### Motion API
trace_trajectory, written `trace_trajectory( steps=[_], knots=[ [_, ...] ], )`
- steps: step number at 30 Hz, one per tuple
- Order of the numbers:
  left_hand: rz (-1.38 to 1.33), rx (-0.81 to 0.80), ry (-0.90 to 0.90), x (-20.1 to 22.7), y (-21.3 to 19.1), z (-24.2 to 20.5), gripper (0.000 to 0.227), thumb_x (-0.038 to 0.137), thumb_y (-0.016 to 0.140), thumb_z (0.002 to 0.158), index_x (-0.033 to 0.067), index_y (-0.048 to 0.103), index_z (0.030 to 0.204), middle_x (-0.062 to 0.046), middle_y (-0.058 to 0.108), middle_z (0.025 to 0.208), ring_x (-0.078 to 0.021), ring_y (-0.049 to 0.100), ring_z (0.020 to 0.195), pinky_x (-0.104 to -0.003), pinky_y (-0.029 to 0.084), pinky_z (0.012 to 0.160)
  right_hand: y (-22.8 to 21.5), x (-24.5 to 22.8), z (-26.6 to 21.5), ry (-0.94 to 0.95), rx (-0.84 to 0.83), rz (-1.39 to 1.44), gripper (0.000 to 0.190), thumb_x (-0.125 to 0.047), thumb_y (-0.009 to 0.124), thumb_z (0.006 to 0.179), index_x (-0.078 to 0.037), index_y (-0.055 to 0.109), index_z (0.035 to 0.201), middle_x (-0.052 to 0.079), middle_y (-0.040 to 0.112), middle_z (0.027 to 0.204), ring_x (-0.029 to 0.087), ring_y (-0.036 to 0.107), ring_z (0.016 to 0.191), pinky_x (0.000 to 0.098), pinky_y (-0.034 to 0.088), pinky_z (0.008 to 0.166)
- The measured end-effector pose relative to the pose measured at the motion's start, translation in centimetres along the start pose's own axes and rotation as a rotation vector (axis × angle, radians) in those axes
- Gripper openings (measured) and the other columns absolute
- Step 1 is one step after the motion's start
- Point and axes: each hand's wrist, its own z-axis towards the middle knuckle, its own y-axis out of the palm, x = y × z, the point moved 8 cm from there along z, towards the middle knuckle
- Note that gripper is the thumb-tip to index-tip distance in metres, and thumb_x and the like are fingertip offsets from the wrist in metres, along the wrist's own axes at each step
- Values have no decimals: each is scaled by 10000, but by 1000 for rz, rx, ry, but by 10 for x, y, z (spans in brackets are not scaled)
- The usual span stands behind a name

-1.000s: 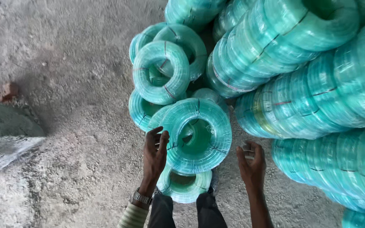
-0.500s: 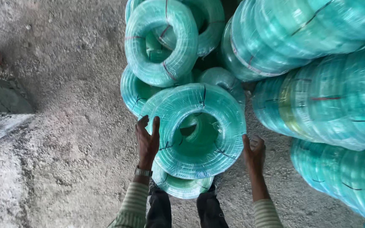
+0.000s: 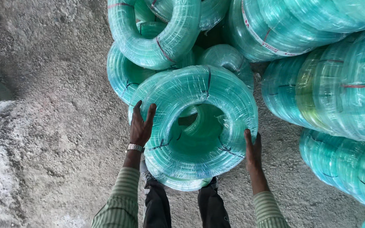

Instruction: The person stacks a coil of green garden hose onto a large pile of similar hoses in a warehouse.

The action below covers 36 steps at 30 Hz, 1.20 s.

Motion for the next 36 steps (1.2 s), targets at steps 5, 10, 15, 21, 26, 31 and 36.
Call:
trace_trajectory(
  steps=[5, 10, 15, 21, 26, 31, 36],
  knots=[
    [32, -106, -49, -15, 2, 18, 918, 792, 565, 884, 75, 483, 1453, -259, 557, 1408, -424, 495, 1357, -540, 373, 1167, -1, -16, -5, 0, -37, 88, 646, -600, 626, 999, -12, 561, 1260, 127, 546, 1066, 228, 548, 993, 447, 464, 940],
    [69, -93, -57, -32, 3, 30, 926, 848, 570, 861, 60, 601, 1347, -247, 637, 1284, -404, 571, 1270, -506, 428, 1114, 12, -36, -14, 8, -48, 247, 535, -621, 622, 1003, -90, 637, 1070, 30, 584, 914, 123, 607, 839, 345, 522, 827],
    [-4, -140, -111, -25, 4, 16, 994, 844, 654, 795, -36, 650, 1258, -297, 637, 1207, -442, 578, 1237, -523, 436, 1090, -4, 26, 22, 128, 5, 421, 622, -761, 622, 957, -147, 659, 1040, 32, 698, 948, 121, 687, 831, 342, 561, 862],
    [-28, -103, -203, -106, 4, 21, 990, 850, 698, 769, -86, 703, 1091, -329, 665, 1036, -458, 631, 1117, -553, 458, 983, -4, -82, -58, 98, -34, 301, 552, -666, 556, 1011, -121, 638, 993, 11, 603, 879, 108, 607, 767, 322, 545, 814],
    [-32, -91, -293, -106, -17, -30, 997, 863, 669, 767, -102, 706, 1010, -357, 661, 1008, -477, 629, 1104, -552, 452, 943, -18, -103, -82, 48, -109, 99, 518, -603, 627, 973, -90, 633, 907, 15, 556, 779, 132, 552, 688, 343, 522, 739],
    [-37, -64, -357, -87, -41, -88, 1022, 896, 618, 785, -110, 679, 957, -389, 631, 1007, -489, 596, 1130, -541, 417, 958, -35, -113, -94, 104, -106, -28, 549, -593, 774, 849, -70, 606, 863, 52, 565, 747, 171, 576, 670, 330, 490, 691],
    [-23, -32, -436, -10, -73, -164, 1105, 908, 583, 765, -154, 678, 1054, -417, 621, 1130, -514, 546, 1238, -571, 403, 1020, -54, -150, -113, -13, -146, -35, 537, -573, 834, 808, -108, 567, 808, 36, 543, 679, 155, 540, 579, 327, 474, 633]
  ],
)
